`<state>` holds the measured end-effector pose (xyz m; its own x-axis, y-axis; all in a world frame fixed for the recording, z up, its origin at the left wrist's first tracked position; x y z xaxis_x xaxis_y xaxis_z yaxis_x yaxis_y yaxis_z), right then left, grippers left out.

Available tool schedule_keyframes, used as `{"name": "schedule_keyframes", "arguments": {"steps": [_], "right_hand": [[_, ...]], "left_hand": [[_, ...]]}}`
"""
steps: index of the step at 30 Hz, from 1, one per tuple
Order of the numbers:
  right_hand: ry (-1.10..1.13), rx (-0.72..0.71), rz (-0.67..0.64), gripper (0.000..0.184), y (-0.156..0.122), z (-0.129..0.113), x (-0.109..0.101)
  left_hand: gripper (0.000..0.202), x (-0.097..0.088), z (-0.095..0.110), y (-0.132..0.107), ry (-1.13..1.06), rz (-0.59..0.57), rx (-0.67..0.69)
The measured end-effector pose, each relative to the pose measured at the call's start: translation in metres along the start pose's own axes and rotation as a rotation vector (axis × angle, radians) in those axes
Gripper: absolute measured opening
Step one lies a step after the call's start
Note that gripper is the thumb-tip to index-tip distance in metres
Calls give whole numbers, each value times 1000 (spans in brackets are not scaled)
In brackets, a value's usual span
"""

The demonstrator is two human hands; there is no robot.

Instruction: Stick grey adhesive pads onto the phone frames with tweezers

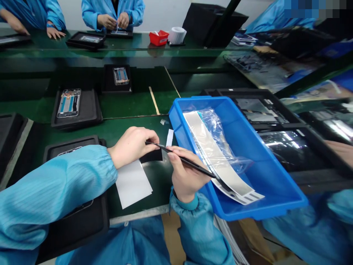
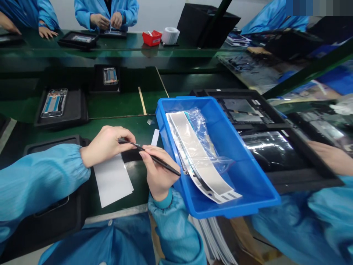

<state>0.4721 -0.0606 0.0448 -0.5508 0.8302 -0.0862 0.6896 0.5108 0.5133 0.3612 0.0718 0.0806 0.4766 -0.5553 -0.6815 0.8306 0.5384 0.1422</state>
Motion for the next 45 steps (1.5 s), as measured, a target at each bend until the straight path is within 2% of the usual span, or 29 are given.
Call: {"name": "schedule_keyframes", "arguments": {"steps": [3,5,6,8,10,13,15,16,17,19,22,24,26,45], "right_hand": [[-60,72,49,8,3,0,0],[-104,127,57,13,7,-1,1],[-116,156,41,15,8,-2,4],[-102,227,-36,17,10,-4,17],[-58,294,-175,19,8,-10,43],[-6,339,-437,22,-7,-27,98],[30,363,-604,24,-24,-40,138],[48,380,-672,25,-33,-46,156],[59,396,-730,26,-41,-50,173],[51,410,-811,26,-56,-56,197],[-26,366,-857,25,-69,-60,213],[-80,316,-855,24,-72,-62,215],[-119,276,-855,24,-74,-62,215],[-174,289,-879,21,-78,-62,220]], "left_hand": [[6,8,-11,8,86,-31,-28],[23,6,-18,13,160,-44,-39],[36,1,-21,13,198,-37,-45],[58,-24,-24,3,273,13,-58],[58,-62,-26,-23,341,97,-82],[37,-121,-30,-93,398,258,-183],[27,-142,-37,-147,402,362,-283],[25,-145,-41,-172,403,402,-322],[23,-144,-47,-194,408,440,-350],[21,-129,-59,-227,402,480,-388],[24,-99,-75,-247,361,493,-406],[27,-86,-81,-249,353,505,-402],[29,-82,-82,-249,365,516,-392],[32,-79,-81,-244,421,482,-370]]}}
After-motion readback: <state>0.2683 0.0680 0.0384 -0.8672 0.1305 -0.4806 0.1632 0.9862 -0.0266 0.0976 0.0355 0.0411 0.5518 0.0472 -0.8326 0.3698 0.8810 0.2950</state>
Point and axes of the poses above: each hand's wrist, its own y-axis towards the middle knuckle, its own x-axis out of the palm, z = x × y, the point moved 5 cm from there along y, towards the middle knuckle, and after that the axes turned 9 degrees about -y, right-handed, at the moved point
